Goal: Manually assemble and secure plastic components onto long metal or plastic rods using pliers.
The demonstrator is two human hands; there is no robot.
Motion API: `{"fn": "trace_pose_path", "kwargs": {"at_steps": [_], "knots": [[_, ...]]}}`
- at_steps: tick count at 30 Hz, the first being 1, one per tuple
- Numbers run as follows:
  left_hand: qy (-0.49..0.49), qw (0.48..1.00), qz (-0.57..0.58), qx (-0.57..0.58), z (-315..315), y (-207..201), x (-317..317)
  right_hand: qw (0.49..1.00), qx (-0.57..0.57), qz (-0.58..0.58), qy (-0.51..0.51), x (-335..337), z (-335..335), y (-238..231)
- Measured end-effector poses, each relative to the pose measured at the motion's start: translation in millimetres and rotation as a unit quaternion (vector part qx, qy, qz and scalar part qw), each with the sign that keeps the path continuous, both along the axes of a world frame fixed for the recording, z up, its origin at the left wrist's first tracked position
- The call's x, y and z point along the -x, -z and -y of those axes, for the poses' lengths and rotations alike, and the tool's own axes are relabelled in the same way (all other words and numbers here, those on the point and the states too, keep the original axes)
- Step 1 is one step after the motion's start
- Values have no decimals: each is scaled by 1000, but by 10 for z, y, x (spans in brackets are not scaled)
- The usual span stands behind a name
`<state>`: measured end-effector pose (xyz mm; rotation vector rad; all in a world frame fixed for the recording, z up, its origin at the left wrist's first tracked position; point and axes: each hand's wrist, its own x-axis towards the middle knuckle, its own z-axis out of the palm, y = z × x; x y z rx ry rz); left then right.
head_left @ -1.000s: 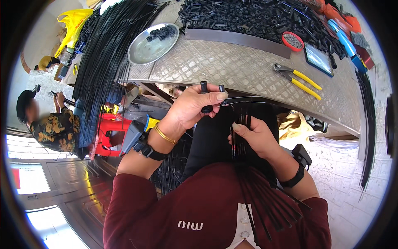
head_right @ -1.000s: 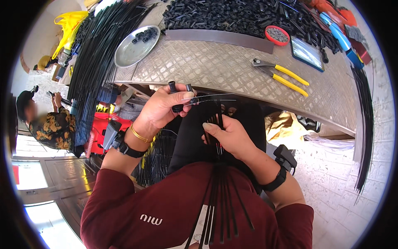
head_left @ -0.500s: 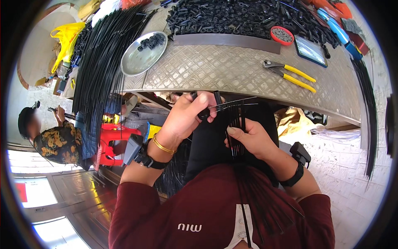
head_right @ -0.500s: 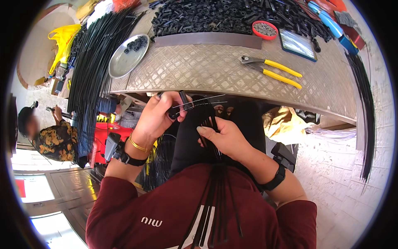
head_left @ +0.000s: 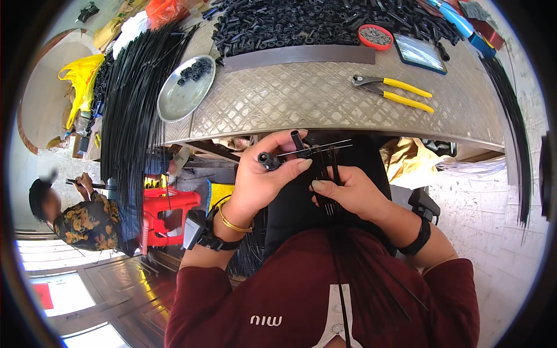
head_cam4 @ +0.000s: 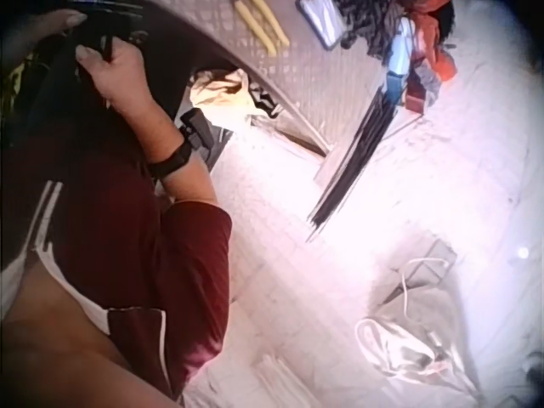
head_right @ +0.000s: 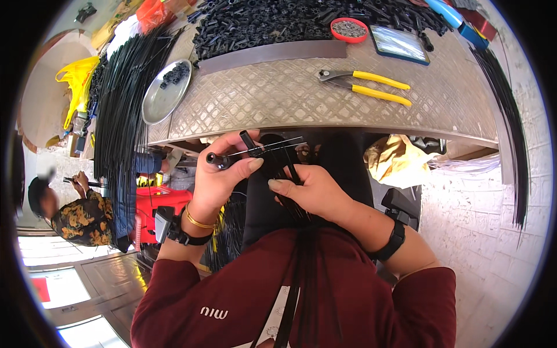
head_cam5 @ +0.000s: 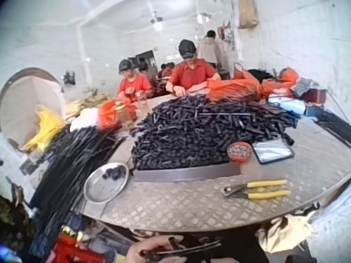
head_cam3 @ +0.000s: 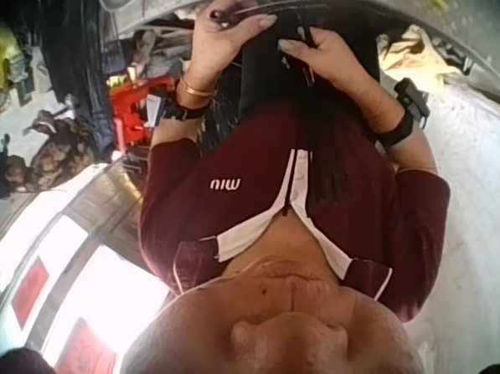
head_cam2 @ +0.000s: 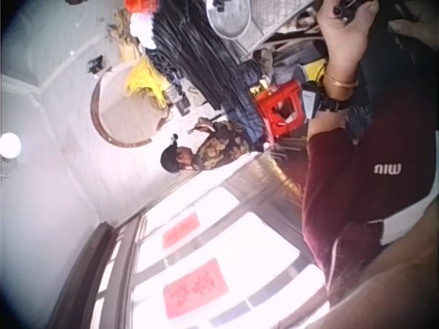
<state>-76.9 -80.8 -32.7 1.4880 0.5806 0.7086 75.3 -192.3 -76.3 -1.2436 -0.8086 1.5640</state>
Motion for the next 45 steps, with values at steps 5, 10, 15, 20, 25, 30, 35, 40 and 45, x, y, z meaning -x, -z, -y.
{"fn": "trace_pose_path", "kwargs": {"at_steps": [5, 10, 15, 20, 25, 30, 35, 40, 45], "knots": [[33, 992, 31, 114, -70, 65, 40, 997, 31, -72, 15, -3, -11, -48], [54, 986, 46, 152, -72, 83, 42, 994, 24, -110, 12, 19, -4, 26], [54, 980, 34, 188, -141, 152, 20, 991, 58, -118, 9, -29, -37, 30], [62, 972, 63, 217, -175, 175, -18, 988, 55, -143, -19, -78, -79, 45], [43, 965, 90, 242, -179, 183, -68, 993, -77, -75, 42, -80, -183, 34], [53, 963, 94, 247, -193, 203, -63, 987, -67, -141, 19, -138, -201, -53], [57, 962, 99, 250, -202, 201, -81, 987, -72, -143, 19, -127, -207, -30], [64, 962, 96, 248, -210, 208, -115, 988, -79, -121, 45, -96, -191, -53], [91, 949, 108, 283, -216, 282, -86, 985, -47, -165, 18, -139, -219, -42]]}}
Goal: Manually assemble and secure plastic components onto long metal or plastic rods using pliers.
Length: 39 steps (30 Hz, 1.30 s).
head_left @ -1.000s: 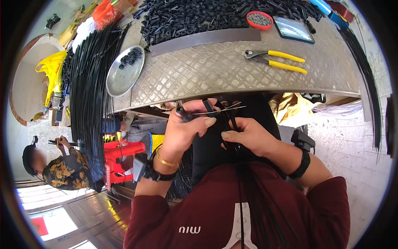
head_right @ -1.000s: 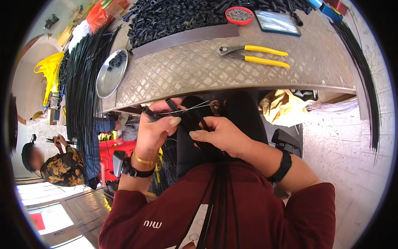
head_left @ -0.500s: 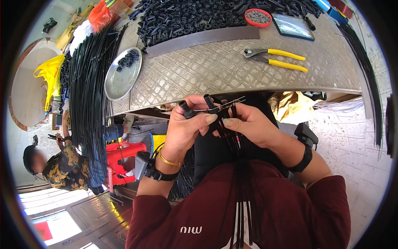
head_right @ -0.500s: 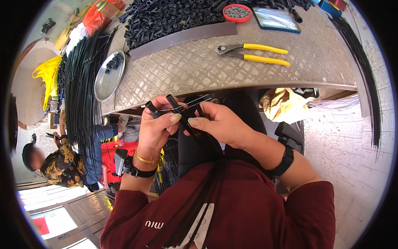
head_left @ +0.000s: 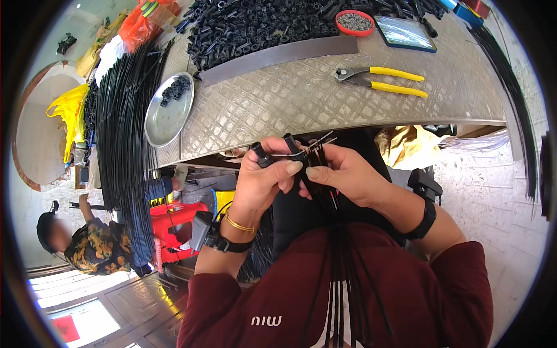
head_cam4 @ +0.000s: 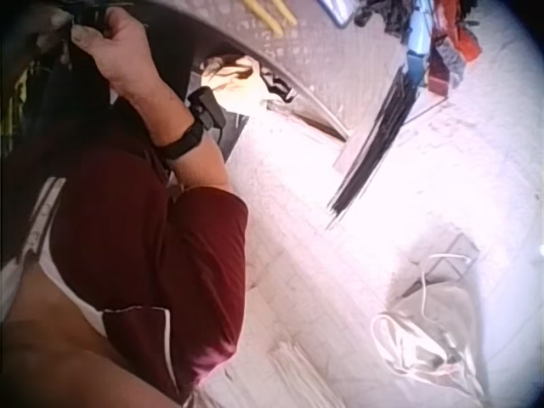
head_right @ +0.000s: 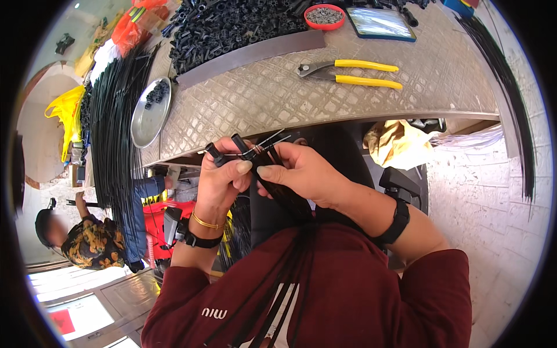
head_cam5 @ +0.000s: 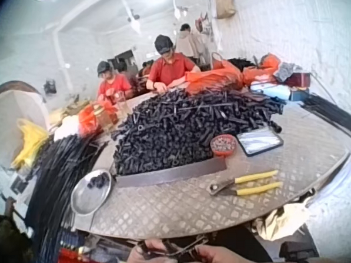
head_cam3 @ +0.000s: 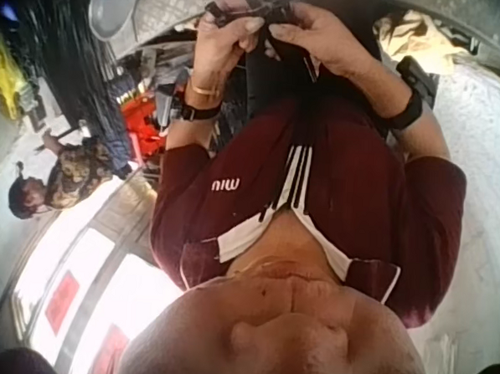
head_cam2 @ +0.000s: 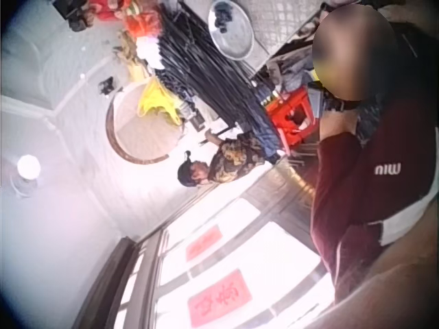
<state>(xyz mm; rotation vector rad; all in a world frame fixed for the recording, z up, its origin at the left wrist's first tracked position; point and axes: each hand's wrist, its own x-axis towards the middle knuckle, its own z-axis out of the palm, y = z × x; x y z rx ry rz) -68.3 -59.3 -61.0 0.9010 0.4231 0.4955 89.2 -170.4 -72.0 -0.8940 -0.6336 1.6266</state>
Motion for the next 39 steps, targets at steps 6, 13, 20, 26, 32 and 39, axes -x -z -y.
{"fn": "trace_pose_path", "kwargs": {"at_steps": [6, 13, 20, 26, 32, 39], "knots": [[-25, 999, -15, -44, 14, 20, -34, 999, -32, -25, -3, -32, -20, 0], [3, 998, 9, -64, -24, 8, -66, 999, -36, -11, -21, -61, 14, -5], [8, 999, 2, -52, -2, 5, -109, 998, -56, -10, -10, -72, 26, 15], [39, 994, 96, -26, -188, -74, 16, 999, -5, -30, 14, -90, 49, -46], [-20, 999, 24, 8, -366, -306, 68, 1000, -2, -6, -13, -35, 25, -73], [-32, 996, -65, -60, -447, -408, -46, 999, -3, 10, -42, 24, -59, -81]]}}
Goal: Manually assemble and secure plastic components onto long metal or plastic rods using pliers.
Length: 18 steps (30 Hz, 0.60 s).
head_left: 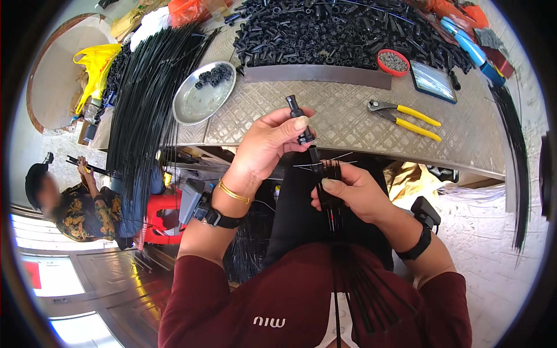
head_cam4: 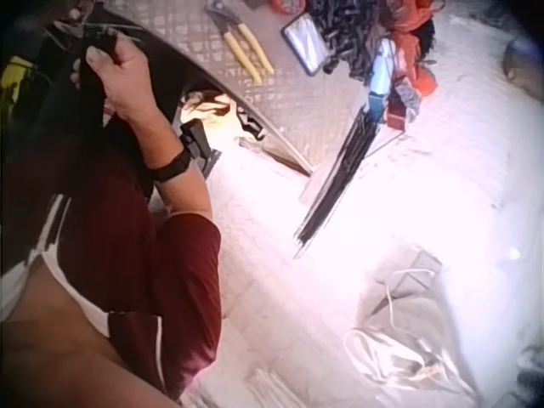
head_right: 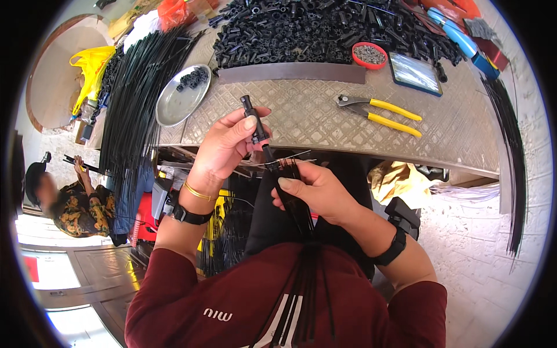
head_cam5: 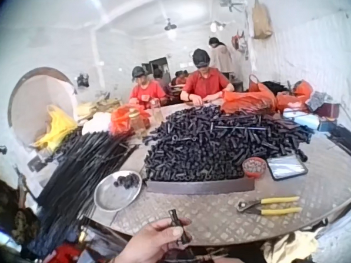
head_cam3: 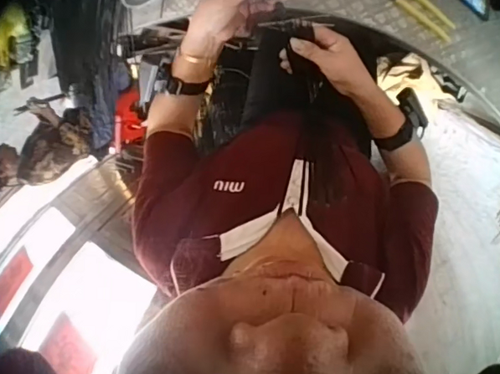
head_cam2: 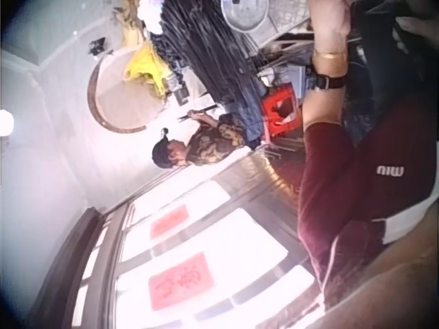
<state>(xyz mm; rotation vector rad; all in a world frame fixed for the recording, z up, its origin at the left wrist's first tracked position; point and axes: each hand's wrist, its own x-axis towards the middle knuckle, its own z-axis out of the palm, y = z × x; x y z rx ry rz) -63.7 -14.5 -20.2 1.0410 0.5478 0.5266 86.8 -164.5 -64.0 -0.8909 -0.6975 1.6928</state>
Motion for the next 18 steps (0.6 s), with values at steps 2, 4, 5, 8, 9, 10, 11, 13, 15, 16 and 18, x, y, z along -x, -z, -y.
{"fn": "trace_pose_path", "kwargs": {"at_steps": [2, 4, 5, 8, 9, 10, 11, 13, 15, 16, 18], "knots": [[-4, 1000, -14, -21, 2, -8, -50, 1000, 11, 11, 6, 19, -27, -31], [-11, 995, -52, -79, 6, -3, -77, 999, 23, 19, 11, 17, -47, -29], [-14, 996, -51, -77, 8, -6, -90, 1000, 21, 14, 9, 11, -61, -7], [12, 991, -56, -121, 23, -46, -99, 999, 28, 10, 13, 7, -59, 4], [25, 988, -86, -128, 29, -81, -96, 999, 35, 10, 22, 4, -60, 7], [39, 983, -117, -135, 32, -109, -93, 999, 36, 11, 19, -3, -61, 14], [36, 984, -117, -133, 32, -127, -87, 999, 32, 12, 20, -13, -60, 23], [64, 974, -148, -157, 34, -157, -69, 999, 29, 14, 20, -13, -55, 20], [74, 973, -146, -163, 17, -156, -49, 999, 33, 12, 22, -7, -59, 11], [86, 971, -145, -170, 7, -153, -41, 999, 34, 13, 21, -6, -64, 14], [94, 971, -138, -173, -8, -140, -32, 999, 32, 18, 14, -7, -73, 18]]}}
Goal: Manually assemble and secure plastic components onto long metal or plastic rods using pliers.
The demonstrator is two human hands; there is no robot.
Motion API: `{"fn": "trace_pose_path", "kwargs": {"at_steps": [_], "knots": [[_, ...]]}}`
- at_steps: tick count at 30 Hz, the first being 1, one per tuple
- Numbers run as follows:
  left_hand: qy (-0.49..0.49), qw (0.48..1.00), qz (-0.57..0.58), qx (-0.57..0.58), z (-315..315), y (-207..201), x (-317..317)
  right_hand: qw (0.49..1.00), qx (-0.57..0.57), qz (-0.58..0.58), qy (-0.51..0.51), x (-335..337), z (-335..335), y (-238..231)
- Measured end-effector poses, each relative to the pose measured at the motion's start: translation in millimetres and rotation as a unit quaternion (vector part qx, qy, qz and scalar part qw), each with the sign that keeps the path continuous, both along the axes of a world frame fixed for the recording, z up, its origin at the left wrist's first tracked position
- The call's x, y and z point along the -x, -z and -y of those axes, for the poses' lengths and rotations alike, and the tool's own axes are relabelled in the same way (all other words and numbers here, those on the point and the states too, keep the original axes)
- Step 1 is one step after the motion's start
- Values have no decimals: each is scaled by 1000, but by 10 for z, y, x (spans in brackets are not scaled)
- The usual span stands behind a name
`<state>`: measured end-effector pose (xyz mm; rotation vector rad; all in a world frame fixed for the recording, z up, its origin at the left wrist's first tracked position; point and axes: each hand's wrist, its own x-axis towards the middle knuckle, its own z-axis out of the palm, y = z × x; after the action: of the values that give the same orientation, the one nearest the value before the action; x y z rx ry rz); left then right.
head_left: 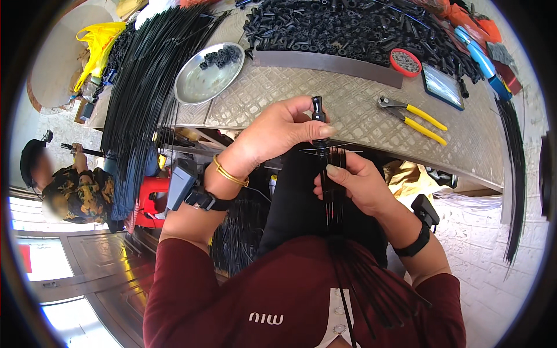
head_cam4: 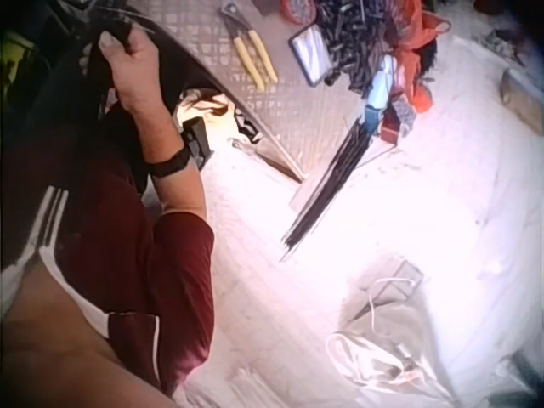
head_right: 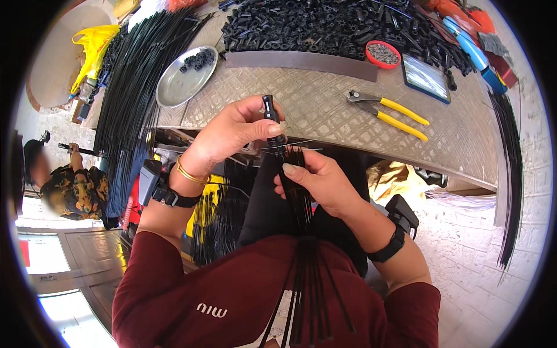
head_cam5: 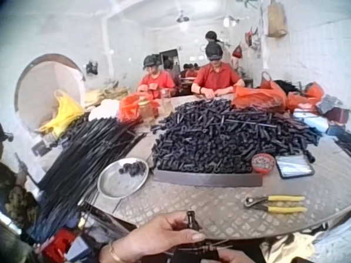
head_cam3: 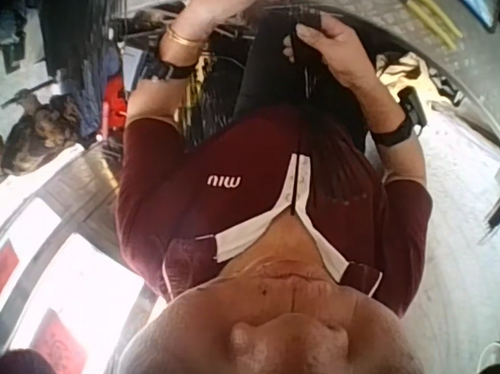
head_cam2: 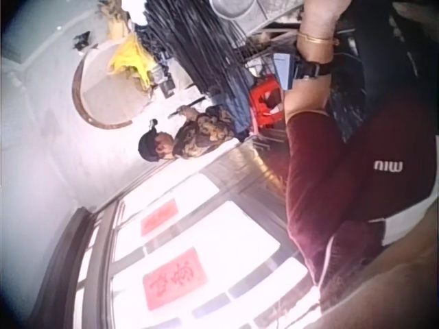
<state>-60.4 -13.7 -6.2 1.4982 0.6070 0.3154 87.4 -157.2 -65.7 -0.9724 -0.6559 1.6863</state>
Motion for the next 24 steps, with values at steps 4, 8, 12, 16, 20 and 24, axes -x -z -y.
{"fn": "trace_pose_path", "kwargs": {"at_steps": [4, 8, 12, 16, 20, 24], "knots": [[18, 1000, 4, 1, 3, 1, 13, 1000, 5, -4, 3, -3, -7, 7], [15, 1000, 24, 10, -2, 74, 40, 1000, -5, -4, -5, 4, -7, 9], [-14, 999, 21, 19, 57, 48, 93, 1000, -13, -10, -11, 16, -5, 5], [19, 996, 65, 51, 114, 26, 163, 1000, -8, -18, 5, -11, 10, -26], [-52, 994, 99, -3, 401, 183, 186, 999, -20, -26, -8, -7, 1, -34], [-99, 975, 145, 137, 506, 237, 174, 999, -42, -26, -17, 10, 21, 24]]}}
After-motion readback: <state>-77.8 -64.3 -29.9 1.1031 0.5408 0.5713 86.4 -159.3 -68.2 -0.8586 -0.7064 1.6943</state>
